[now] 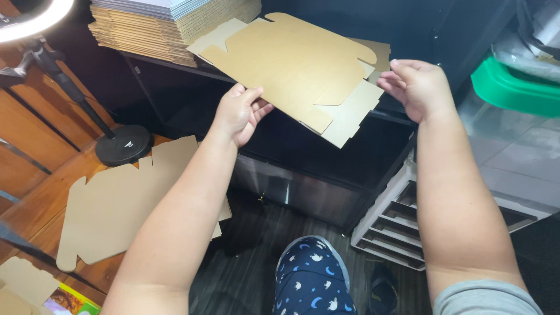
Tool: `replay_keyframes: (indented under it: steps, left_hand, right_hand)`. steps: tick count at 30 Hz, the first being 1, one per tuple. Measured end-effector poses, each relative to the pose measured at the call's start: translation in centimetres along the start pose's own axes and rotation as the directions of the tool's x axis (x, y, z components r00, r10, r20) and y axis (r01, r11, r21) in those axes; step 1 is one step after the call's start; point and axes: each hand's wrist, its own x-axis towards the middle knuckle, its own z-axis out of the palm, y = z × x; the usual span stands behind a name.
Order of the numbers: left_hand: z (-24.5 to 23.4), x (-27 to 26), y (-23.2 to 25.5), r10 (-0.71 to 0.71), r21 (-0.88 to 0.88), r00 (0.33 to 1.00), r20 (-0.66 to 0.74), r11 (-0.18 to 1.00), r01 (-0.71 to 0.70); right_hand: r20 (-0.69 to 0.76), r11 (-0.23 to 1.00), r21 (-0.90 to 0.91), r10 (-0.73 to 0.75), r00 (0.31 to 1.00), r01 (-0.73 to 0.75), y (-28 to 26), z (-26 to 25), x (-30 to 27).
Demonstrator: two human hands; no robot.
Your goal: The person repeatedly picks up flat, pre-cut cardboard pieces from a stack on a black shelf, unfolds them, and places them onto a growing pile on a wooden surface to their left. The task involves handling the cardboard pieces one by one and stacking them neatly.
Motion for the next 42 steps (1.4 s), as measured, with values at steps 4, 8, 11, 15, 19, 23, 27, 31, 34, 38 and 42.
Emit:
replay_keyframes:
  steps: [4,8,11,15,19,23,27,31,34,38,42]
  left_hand:
    - [-2.6,-1.1,1.1,-0.006,0.037,0.998,0.059,0.999,0.004]
    - [-4.8,-3.9,3.0,-0.041,0.100,0.996,0.083,0.994,0.033]
    - [-6.9,-5.7,3.9,-0.052,0.123,0.993,0.108,0.992,0.039]
    - [-11.0,-7.4,4.0,-0.070,0.219,0.992,0.106,0.975,0.045]
    - [-12.8,-11.1,5.4,-0.086,0.254,0.993,0.087,0.965,0.062]
    - [-15.7,-12.5,6.0,-0.106,0.274,0.991,0.078,0.958,0.081]
    - [-16.9,-14.1,6.8,-0.135,0.300,0.989,0.065,0.948,0.110]
    - [-19.8,-13.8,5.8,-0.144,0.300,0.988,0.057,0.946,0.120]
    - [-21.6,-13.9,4.8,-0.207,0.319,0.978,0.018,0.928,0.191]
    - [-22.4,-14.0,3.8,-0.241,0.353,0.970,-0.027,0.906,0.235]
    - [-23.5,-12.9,1.9,-0.170,0.453,0.977,-0.125,0.867,0.209]
  right_hand:
    - [0.178,0.990,0.135,0.012,0.984,-0.036,0.3,0.7,-1.7]
    - [0.415,0.961,0.248,0.010,0.910,-0.124,1.7,2.0,-3.5]
    - [0.540,0.932,0.338,-0.079,0.838,-0.130,3.0,3.4,-5.0]
    - [0.635,0.858,0.485,-0.213,0.742,-0.169,7.4,3.4,-4.9]
    - [0.663,0.836,0.515,-0.246,0.707,-0.191,12.8,3.9,-5.1]
    - [0.814,0.682,0.560,-0.345,0.468,-0.471,14.4,5.6,-6.6]
    - [0.744,0.680,0.469,0.040,0.667,-0.564,17.2,8.7,-7.8]
    - [0.801,0.763,0.359,0.044,0.597,-0.537,18.9,12.4,-8.3]
    - [0.752,0.757,0.357,0.115,0.649,-0.547,17.4,14.7,-10.2]
    - [0.681,0.840,0.198,0.252,0.687,-0.505,17.4,16.3,-11.0]
    - [0.670,0.888,0.116,0.261,0.695,-0.445,18.8,17.7,-11.6]
